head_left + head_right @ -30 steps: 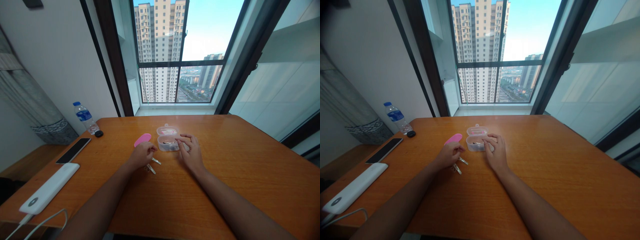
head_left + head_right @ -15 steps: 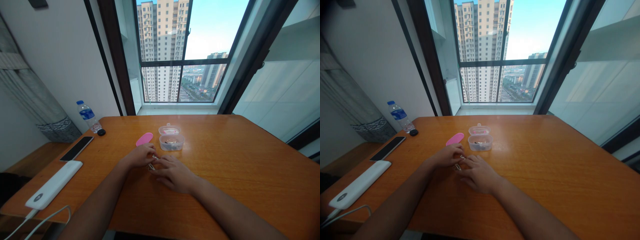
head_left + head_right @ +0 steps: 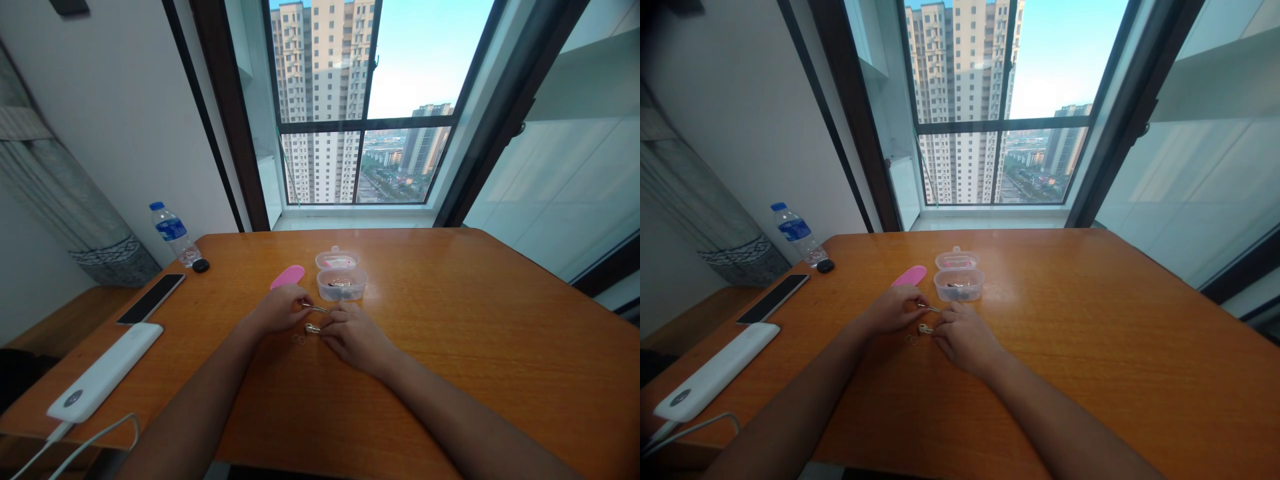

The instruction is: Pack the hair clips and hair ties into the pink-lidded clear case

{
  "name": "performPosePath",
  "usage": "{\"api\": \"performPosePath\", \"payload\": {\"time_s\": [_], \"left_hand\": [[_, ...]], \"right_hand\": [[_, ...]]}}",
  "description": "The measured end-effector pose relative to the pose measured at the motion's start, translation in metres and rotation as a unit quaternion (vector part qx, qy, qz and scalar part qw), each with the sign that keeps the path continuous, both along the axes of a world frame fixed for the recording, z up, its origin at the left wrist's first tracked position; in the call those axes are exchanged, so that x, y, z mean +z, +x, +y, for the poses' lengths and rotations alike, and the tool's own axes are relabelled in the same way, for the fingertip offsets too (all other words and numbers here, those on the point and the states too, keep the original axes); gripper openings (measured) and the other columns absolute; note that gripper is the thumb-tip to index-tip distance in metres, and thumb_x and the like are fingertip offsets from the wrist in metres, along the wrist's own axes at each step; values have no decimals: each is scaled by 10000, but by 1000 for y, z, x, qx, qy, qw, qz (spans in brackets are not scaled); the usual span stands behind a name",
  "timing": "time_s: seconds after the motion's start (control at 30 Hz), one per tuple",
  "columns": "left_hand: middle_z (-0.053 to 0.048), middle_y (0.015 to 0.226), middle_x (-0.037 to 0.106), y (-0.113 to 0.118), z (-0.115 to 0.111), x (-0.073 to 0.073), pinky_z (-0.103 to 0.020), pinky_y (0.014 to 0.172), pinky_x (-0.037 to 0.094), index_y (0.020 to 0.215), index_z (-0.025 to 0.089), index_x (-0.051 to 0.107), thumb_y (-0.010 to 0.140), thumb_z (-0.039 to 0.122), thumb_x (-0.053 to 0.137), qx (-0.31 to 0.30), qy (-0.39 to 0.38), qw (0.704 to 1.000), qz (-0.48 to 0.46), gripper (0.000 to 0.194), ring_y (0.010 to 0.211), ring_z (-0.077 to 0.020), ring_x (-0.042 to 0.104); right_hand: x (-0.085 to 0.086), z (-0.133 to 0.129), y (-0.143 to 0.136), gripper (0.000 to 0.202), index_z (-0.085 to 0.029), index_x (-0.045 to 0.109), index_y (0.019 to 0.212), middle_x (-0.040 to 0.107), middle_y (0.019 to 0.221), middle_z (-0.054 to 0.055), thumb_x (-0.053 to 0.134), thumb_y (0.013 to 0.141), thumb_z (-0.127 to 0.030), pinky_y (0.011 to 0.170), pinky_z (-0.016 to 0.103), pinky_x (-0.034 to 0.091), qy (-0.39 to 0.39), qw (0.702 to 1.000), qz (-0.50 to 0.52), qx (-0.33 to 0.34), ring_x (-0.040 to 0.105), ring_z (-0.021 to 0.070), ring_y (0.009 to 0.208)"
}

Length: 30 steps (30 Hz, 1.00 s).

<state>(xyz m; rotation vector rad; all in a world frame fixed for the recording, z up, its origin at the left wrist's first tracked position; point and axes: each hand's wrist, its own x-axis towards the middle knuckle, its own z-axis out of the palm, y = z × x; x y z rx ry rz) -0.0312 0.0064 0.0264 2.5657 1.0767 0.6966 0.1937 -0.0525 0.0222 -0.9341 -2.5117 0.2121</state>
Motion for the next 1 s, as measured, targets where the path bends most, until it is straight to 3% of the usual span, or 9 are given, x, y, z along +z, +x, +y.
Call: {"api": "performPosePath", "payload": {"time_s": [0.17, 0.33, 0.47, 0.63, 0.73, 0.87, 1.0], "left_hand": [[-49, 902, 707, 2, -2, 2, -275, 780, 471, 877, 185, 679, 877, 290, 596, 5, 9, 1000, -8, 134, 856, -181, 631], [-61, 928, 687, 6, -2, 1, -286, 820, 472, 932, 192, 711, 916, 265, 556, -34, 12, 998, -52, 172, 901, -181, 614], [-74, 950, 662, 8, -2, 1, -289, 811, 480, 1015, 195, 734, 931, 262, 544, -43, -15, 993, -105, 218, 895, -175, 605], [-68, 902, 667, 13, -2, -1, -302, 813, 490, 929, 174, 742, 885, 287, 627, -28, -65, 979, -189, 167, 862, -172, 615], [-79, 934, 687, 19, -2, -11, -308, 812, 516, 943, 151, 713, 813, 309, 715, -19, -145, 955, -260, 205, 876, -184, 643], [-65, 934, 695, 27, -3, -22, -283, 740, 551, 1096, 145, 645, 725, 290, 794, -9, -288, 890, -353, 426, 799, -165, 679], [-39, 948, 686, 31, -5, -20, -244, 708, 561, 1146, 156, 615, 662, 235, 843, -13, -321, 855, -407, 540, 740, -120, 676]], "right_hand": [[-2, 4, 4, 131, -220, 715, 902, 723, 901, 18, 605, 882, -152, 874, 340, 454, -37, 998, 40, -25, 618, 195, 899], [-2, 2, 6, 236, -215, 672, 1111, 674, 1031, 61, 525, 932, -168, 873, 338, 480, -52, 995, 80, -32, 605, 206, 967], [0, 1, 6, 303, -214, 628, 1217, 617, 1050, 87, 442, 979, -192, 870, 347, 488, -60, 992, 102, -42, 589, 207, 963], [1, 5, 7, 287, -212, 617, 1190, 588, 1032, 78, 430, 976, -177, 847, 344, 484, -74, 978, 181, -66, 583, 196, 929], [0, 8, 8, 231, -208, 638, 1109, 599, 1002, 72, 461, 962, -188, 827, 345, 477, -84, 965, 228, -95, 585, 202, 922], [-6, 14, 10, 190, -206, 648, 1069, 660, 974, 62, 510, 944, -245, 769, 330, 483, -142, 942, 282, -113, 614, 206, 888], [-15, 19, 9, 215, -188, 637, 1075, 700, 915, 57, 570, 913, -313, 735, 319, 501, -242, 897, 352, -112, 646, 197, 822]]}}
